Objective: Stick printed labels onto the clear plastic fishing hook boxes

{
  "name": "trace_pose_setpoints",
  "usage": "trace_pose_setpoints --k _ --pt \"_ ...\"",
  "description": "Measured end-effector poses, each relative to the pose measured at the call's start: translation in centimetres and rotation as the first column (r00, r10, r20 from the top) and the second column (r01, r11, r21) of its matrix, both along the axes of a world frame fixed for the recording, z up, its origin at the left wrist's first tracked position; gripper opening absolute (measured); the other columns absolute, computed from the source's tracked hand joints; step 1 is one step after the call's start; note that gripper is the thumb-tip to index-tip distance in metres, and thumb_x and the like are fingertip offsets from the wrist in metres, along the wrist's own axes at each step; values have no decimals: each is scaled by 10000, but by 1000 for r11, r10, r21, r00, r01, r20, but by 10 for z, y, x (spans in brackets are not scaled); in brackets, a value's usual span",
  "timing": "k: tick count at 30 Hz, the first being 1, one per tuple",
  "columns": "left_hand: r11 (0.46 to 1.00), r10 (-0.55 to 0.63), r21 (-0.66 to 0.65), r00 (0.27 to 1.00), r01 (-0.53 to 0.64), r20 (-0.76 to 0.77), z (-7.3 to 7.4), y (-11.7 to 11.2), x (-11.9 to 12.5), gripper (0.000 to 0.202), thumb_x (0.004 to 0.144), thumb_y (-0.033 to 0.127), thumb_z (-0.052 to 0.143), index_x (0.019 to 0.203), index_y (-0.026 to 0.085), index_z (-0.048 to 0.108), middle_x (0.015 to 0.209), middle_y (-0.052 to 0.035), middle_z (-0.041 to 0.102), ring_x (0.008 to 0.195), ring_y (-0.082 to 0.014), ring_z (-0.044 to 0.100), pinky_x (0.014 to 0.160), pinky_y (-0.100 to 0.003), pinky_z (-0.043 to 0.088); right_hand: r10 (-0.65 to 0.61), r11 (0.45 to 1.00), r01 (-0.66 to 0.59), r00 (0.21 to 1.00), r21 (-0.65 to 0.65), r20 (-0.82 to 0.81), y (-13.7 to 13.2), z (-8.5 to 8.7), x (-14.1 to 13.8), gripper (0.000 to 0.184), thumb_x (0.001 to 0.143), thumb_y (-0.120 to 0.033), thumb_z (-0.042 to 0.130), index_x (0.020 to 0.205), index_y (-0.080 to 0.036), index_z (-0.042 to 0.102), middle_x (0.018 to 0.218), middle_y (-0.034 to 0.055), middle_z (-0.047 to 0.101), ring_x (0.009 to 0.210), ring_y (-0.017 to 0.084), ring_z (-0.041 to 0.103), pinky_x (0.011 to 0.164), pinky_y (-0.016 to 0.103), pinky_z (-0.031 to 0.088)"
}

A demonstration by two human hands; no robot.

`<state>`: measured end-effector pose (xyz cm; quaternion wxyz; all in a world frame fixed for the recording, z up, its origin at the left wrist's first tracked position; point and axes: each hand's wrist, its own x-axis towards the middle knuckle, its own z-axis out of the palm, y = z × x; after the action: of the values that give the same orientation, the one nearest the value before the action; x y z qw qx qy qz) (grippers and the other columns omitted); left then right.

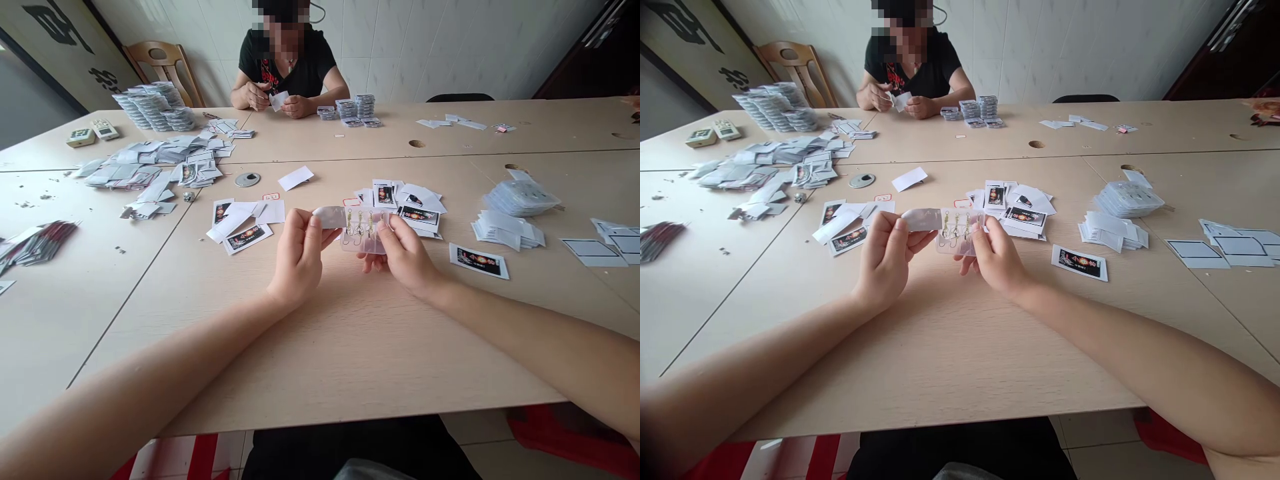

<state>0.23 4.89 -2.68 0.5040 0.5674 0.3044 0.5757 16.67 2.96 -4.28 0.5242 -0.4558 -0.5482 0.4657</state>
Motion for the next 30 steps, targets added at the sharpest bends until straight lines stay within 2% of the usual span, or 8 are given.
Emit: trace_pose_setpoints --k 11,22,30 --pt "1000 -15 -20 1000 15 19 -2 4 1 205 910 339 482 780 202 403 845 1 582 955 -138 629 934 -365 542 -70 998 71 997 -2 37 0 1 -2 310 920 -516 402 990 -216 438 660 -3 642 452 123 605 381 214 377" --pt "1000 -19 21 999 19 34 -3 5 1 212 910 343 486 781 196 403 822 7 568 892 -115 624 941 -378 532 -76 997 77 996 -4 43 -1 3 -3 289 925 -497 396 1008 -224 443 692 -3 642 448 122 607 383 223 381" --pt "1000 -19 10 999 18 33 -4 7 1 239 894 380 508 782 197 402 840 6 580 943 -136 633 953 -393 523 -76 997 75 996 12 43 2 1 -3 311 925 -499 393 1053 -222 452 723 2 649 447 111 607 363 204 377"
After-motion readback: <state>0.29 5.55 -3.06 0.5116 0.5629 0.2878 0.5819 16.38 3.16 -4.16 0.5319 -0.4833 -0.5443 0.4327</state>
